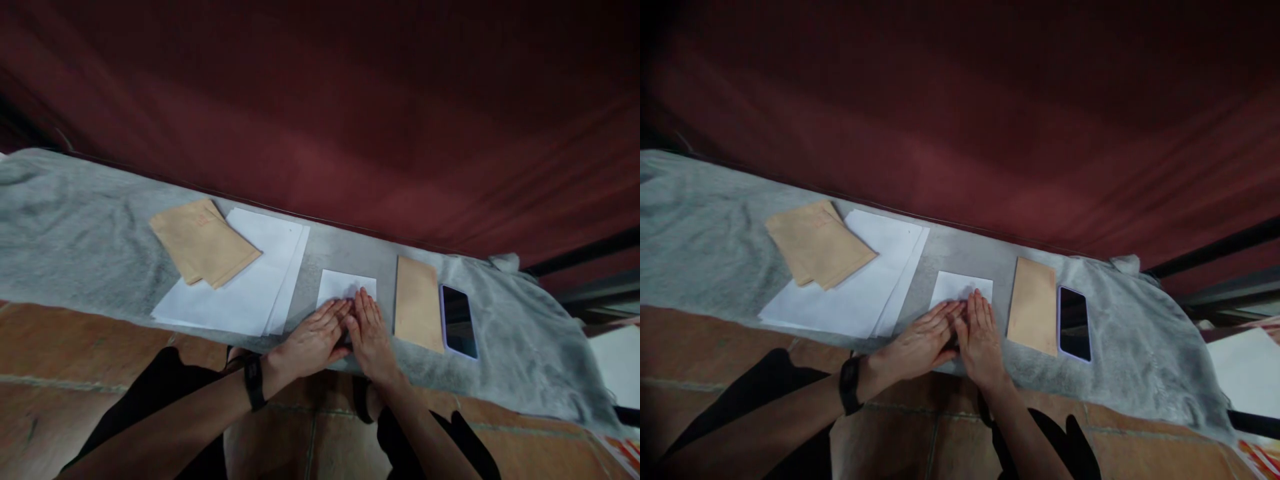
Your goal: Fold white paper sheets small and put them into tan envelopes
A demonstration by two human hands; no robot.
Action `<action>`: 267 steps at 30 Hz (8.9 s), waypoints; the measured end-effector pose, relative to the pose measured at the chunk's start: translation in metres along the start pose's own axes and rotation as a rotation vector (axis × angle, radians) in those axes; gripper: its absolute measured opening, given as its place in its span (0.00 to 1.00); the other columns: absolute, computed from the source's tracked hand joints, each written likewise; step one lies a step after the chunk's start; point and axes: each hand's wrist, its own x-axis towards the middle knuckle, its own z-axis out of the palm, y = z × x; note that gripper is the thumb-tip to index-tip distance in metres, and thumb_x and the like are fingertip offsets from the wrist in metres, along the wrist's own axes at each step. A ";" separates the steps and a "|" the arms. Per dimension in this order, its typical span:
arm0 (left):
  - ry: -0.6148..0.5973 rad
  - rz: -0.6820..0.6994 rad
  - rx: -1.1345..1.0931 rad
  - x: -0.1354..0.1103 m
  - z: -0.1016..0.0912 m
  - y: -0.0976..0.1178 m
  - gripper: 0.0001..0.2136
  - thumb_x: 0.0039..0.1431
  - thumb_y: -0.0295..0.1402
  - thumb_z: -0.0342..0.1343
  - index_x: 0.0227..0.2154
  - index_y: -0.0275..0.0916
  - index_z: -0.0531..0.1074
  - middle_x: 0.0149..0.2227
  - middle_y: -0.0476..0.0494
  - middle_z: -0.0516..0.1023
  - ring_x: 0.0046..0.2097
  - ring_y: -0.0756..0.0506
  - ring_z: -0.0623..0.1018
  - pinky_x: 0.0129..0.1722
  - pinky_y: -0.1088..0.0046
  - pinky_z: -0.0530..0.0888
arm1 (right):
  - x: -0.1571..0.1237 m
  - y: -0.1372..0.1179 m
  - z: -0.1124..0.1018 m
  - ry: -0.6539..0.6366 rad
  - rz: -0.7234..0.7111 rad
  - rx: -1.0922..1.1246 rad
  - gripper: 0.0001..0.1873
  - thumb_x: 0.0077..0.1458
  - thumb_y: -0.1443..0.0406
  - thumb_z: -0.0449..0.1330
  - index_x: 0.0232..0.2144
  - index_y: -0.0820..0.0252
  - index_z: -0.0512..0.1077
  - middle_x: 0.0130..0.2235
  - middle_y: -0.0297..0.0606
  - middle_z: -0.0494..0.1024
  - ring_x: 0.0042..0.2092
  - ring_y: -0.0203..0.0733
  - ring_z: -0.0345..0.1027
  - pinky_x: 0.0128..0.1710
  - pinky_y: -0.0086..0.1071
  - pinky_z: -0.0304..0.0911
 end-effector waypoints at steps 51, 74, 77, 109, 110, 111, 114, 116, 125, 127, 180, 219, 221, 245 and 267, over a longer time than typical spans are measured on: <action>0.032 -0.328 -0.320 0.042 -0.031 -0.060 0.11 0.63 0.29 0.53 0.43 0.41 0.79 0.48 0.40 0.83 0.49 0.41 0.81 0.54 0.62 0.74 | 0.032 0.033 -0.022 0.038 0.097 0.195 0.23 0.64 0.62 0.51 0.58 0.60 0.71 0.59 0.47 0.75 0.61 0.50 0.68 0.64 0.49 0.59; 0.198 -0.760 -0.847 0.040 0.006 -0.065 0.35 0.53 0.24 0.56 0.66 0.38 0.57 0.38 0.46 0.75 0.32 0.48 0.77 0.31 0.72 0.76 | 0.047 0.028 -0.011 0.159 0.492 0.227 0.18 0.67 0.58 0.48 0.50 0.59 0.71 0.38 0.45 0.82 0.37 0.49 0.77 0.35 0.36 0.67; 0.215 -0.730 -0.640 0.038 0.008 -0.062 0.32 0.54 0.24 0.57 0.64 0.37 0.61 0.48 0.38 0.73 0.43 0.44 0.78 0.42 0.64 0.79 | 0.048 0.025 -0.010 0.123 0.450 0.063 0.20 0.69 0.61 0.45 0.57 0.62 0.66 0.44 0.50 0.81 0.40 0.51 0.78 0.39 0.39 0.69; -0.057 -0.379 0.102 0.047 0.030 -0.017 0.27 0.68 0.30 0.38 0.67 0.26 0.55 0.70 0.29 0.56 0.72 0.39 0.55 0.70 0.54 0.53 | 0.036 0.003 0.015 0.018 0.049 -0.146 0.29 0.73 0.59 0.40 0.68 0.69 0.57 0.70 0.51 0.57 0.71 0.49 0.48 0.69 0.49 0.47; -0.051 -0.382 0.103 0.046 0.030 -0.018 0.27 0.68 0.31 0.38 0.67 0.25 0.55 0.70 0.29 0.56 0.72 0.39 0.54 0.71 0.54 0.53 | 0.035 0.004 0.015 0.022 0.051 -0.165 0.30 0.72 0.59 0.40 0.68 0.70 0.57 0.70 0.52 0.57 0.71 0.50 0.48 0.69 0.49 0.48; -0.044 -0.386 0.103 0.045 0.030 -0.020 0.27 0.69 0.32 0.39 0.67 0.25 0.55 0.71 0.29 0.55 0.72 0.38 0.54 0.71 0.54 0.52 | 0.035 0.004 0.015 0.027 0.052 -0.182 0.30 0.72 0.58 0.41 0.68 0.71 0.56 0.70 0.53 0.57 0.71 0.51 0.49 0.69 0.49 0.48; -0.030 -0.409 0.101 0.042 0.028 -0.024 0.28 0.69 0.34 0.40 0.67 0.23 0.55 0.71 0.27 0.55 0.72 0.38 0.54 0.71 0.55 0.53 | 0.034 0.006 0.014 0.048 0.062 -0.222 0.32 0.72 0.56 0.43 0.68 0.74 0.55 0.70 0.55 0.57 0.71 0.53 0.50 0.69 0.49 0.48; -0.026 -0.439 0.102 0.041 0.026 -0.026 0.28 0.69 0.35 0.40 0.67 0.22 0.56 0.71 0.26 0.54 0.72 0.37 0.54 0.70 0.55 0.54 | 0.033 0.008 0.014 0.062 0.079 -0.243 0.34 0.72 0.55 0.44 0.68 0.75 0.55 0.69 0.56 0.57 0.70 0.55 0.50 0.69 0.49 0.48; -0.028 -0.500 0.116 0.041 0.017 -0.028 0.32 0.70 0.45 0.39 0.67 0.23 0.56 0.70 0.27 0.54 0.72 0.37 0.54 0.70 0.55 0.54 | 0.029 0.009 0.012 0.117 0.173 -0.247 0.36 0.71 0.53 0.43 0.67 0.81 0.55 0.69 0.63 0.56 0.70 0.58 0.51 0.68 0.51 0.50; -0.035 -0.503 0.116 0.041 0.017 -0.028 0.32 0.70 0.45 0.39 0.67 0.24 0.56 0.70 0.27 0.54 0.72 0.37 0.55 0.70 0.55 0.54 | 0.032 0.007 0.009 0.135 0.186 -0.232 0.36 0.71 0.53 0.43 0.67 0.80 0.56 0.69 0.62 0.56 0.71 0.59 0.48 0.68 0.53 0.49; -0.092 -1.016 0.332 -0.035 -0.087 -0.137 0.16 0.61 0.26 0.44 0.46 0.29 0.74 0.39 0.25 0.79 0.41 0.31 0.81 0.36 0.57 0.76 | 0.035 0.002 0.028 0.119 0.049 -0.216 0.32 0.71 0.55 0.46 0.68 0.70 0.57 0.70 0.59 0.55 0.70 0.58 0.51 0.66 0.55 0.53; -0.134 -0.136 -0.161 0.020 -0.047 -0.061 0.56 0.47 0.43 0.69 0.72 0.50 0.39 0.73 0.34 0.49 0.73 0.31 0.50 0.70 0.42 0.39 | 0.065 0.013 -0.034 -0.257 0.397 1.159 0.13 0.49 0.58 0.60 0.38 0.55 0.77 0.33 0.31 0.79 0.35 0.40 0.70 0.36 0.31 0.64; -0.102 -0.125 -0.141 0.021 -0.050 -0.060 0.53 0.48 0.42 0.67 0.72 0.48 0.39 0.72 0.34 0.51 0.72 0.31 0.51 0.70 0.43 0.39 | 0.066 0.017 -0.030 -0.227 0.388 1.114 0.13 0.50 0.57 0.60 0.36 0.56 0.77 0.33 0.32 0.79 0.35 0.41 0.70 0.36 0.31 0.64; -0.128 -0.099 -0.144 0.019 -0.055 -0.062 0.51 0.52 0.44 0.65 0.72 0.50 0.38 0.73 0.35 0.49 0.73 0.32 0.51 0.70 0.42 0.39 | 0.061 0.007 -0.040 -0.271 0.328 1.264 0.20 0.49 0.56 0.67 0.45 0.54 0.76 0.37 0.36 0.82 0.41 0.48 0.77 0.41 0.39 0.71; -0.063 -0.131 -0.014 0.022 -0.053 -0.060 0.49 0.54 0.40 0.65 0.72 0.48 0.40 0.71 0.33 0.52 0.72 0.32 0.52 0.70 0.43 0.42 | 0.058 0.008 -0.034 0.003 0.488 1.105 0.20 0.60 0.49 0.57 0.44 0.54 0.78 0.43 0.40 0.82 0.49 0.50 0.74 0.50 0.41 0.68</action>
